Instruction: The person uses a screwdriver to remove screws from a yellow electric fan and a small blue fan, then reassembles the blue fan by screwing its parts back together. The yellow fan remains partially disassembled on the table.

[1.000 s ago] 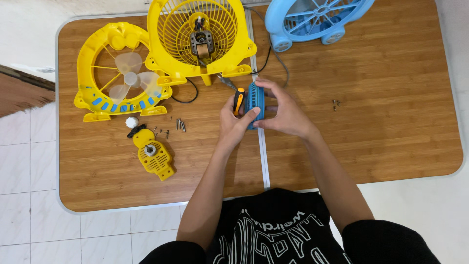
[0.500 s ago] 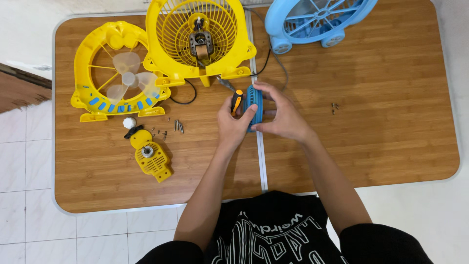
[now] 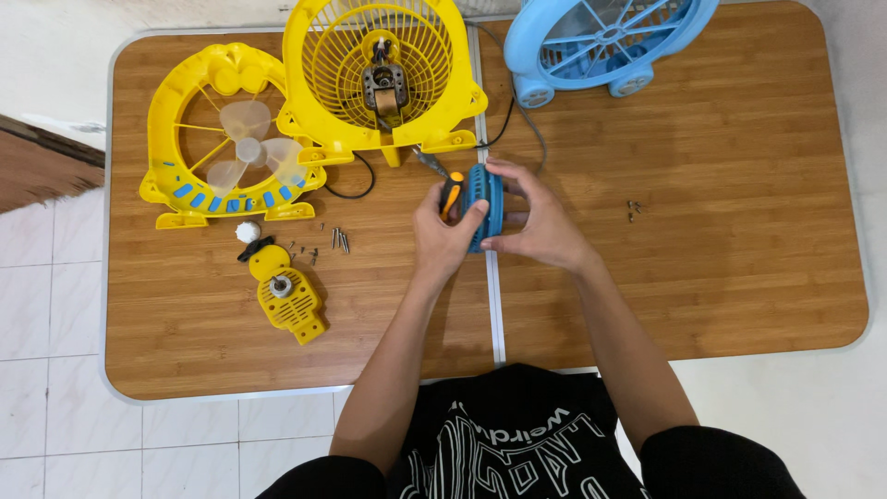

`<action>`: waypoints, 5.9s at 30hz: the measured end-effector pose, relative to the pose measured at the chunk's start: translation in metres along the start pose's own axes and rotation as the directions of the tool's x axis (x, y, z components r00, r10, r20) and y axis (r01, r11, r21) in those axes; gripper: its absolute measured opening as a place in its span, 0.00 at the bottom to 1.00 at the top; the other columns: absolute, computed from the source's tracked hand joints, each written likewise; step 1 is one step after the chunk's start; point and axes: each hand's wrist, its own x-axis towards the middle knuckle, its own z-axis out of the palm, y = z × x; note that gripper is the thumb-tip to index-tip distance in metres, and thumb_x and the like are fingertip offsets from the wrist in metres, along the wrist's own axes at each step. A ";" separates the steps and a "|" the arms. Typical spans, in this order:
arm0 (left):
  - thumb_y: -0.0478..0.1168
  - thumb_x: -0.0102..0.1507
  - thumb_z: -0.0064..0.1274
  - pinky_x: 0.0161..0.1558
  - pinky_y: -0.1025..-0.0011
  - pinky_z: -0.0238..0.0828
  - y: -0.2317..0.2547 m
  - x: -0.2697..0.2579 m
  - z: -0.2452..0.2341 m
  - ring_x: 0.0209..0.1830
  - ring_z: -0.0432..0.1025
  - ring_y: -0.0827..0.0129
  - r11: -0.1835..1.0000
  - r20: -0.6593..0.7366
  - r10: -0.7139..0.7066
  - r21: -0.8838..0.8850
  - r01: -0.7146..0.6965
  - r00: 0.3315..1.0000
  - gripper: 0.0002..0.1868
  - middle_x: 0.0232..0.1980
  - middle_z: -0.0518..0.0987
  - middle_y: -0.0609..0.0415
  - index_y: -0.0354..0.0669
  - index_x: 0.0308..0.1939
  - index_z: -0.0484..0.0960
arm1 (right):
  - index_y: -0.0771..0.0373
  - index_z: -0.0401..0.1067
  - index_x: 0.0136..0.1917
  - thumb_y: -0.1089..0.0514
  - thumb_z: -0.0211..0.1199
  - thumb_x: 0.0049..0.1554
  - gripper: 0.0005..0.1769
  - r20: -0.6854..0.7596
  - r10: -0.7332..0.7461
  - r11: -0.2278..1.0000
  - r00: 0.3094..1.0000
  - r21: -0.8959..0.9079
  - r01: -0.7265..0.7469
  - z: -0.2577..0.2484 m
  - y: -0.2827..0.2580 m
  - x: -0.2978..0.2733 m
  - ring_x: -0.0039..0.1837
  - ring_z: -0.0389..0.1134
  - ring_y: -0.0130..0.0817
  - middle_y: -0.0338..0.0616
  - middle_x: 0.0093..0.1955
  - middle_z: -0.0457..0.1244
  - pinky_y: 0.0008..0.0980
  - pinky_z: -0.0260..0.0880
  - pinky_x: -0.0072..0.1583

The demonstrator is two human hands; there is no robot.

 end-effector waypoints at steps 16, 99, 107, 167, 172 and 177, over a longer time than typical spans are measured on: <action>0.45 0.57 0.69 0.41 0.74 0.71 -0.001 -0.017 -0.010 0.38 0.74 0.74 0.984 0.062 0.167 0.057 -0.170 0.984 0.24 0.39 0.82 0.54 0.33 0.49 0.79 | 0.53 0.55 0.79 0.64 0.81 0.41 0.58 -0.030 0.049 0.999 0.998 -0.020 -0.050 0.000 0.007 -0.006 0.82 0.53 0.49 0.45 0.84 0.47 0.45 0.73 0.66; 0.45 0.61 0.60 0.45 0.49 0.72 -0.018 0.041 -0.022 0.48 0.76 0.42 0.719 0.018 0.052 0.694 -0.050 0.998 0.17 0.50 0.82 0.42 0.45 0.50 0.80 | 0.69 0.76 0.53 0.62 0.61 0.62 0.09 -0.653 -0.035 0.881 0.757 -0.378 -0.284 -0.060 0.125 0.004 0.47 0.73 0.45 0.57 0.45 0.71 0.39 0.70 0.52; 0.44 0.65 0.57 0.49 0.49 0.66 -0.041 0.028 -0.050 0.50 0.72 0.45 0.538 0.048 0.231 0.826 -0.169 0.972 0.14 0.50 0.78 0.43 0.41 0.51 0.78 | 0.69 0.76 0.53 0.62 0.60 0.62 0.09 -0.626 -0.006 0.897 0.780 -0.348 -0.272 -0.054 0.126 0.009 0.48 0.74 0.43 0.55 0.45 0.71 0.37 0.71 0.52; 0.30 0.66 0.45 0.40 0.49 0.73 0.000 -0.003 0.174 0.40 0.79 0.38 0.947 0.141 0.177 0.246 -0.207 0.974 0.22 0.40 0.82 0.32 0.35 0.65 0.67 | 0.70 0.64 0.65 0.58 0.64 0.61 0.23 -0.730 -0.084 0.903 0.679 -0.344 -0.258 -0.112 0.087 -0.097 0.48 0.69 0.41 0.52 0.47 0.66 0.38 0.70 0.50; 0.39 0.67 0.52 0.57 0.50 0.70 -0.004 -0.006 0.210 0.57 0.73 0.35 0.903 0.293 0.268 0.255 -0.346 0.918 0.31 0.57 0.77 0.28 0.32 0.72 0.61 | 0.71 0.72 0.58 0.59 0.62 0.63 0.14 -0.845 -0.061 0.898 0.532 -0.279 -0.339 -0.144 0.110 -0.109 0.39 0.67 0.37 0.49 0.38 0.66 0.37 0.67 0.43; 0.62 0.56 0.65 0.73 0.44 0.46 0.002 -0.009 0.227 0.76 0.53 0.38 0.685 0.588 0.217 0.477 -0.551 0.779 0.61 0.76 0.57 0.31 0.27 0.76 0.48 | 0.71 0.72 0.58 0.60 0.58 0.63 0.13 -0.890 -0.109 0.901 0.443 -0.276 -0.333 -0.179 0.127 -0.126 0.39 0.68 0.35 0.48 0.38 0.67 0.36 0.69 0.44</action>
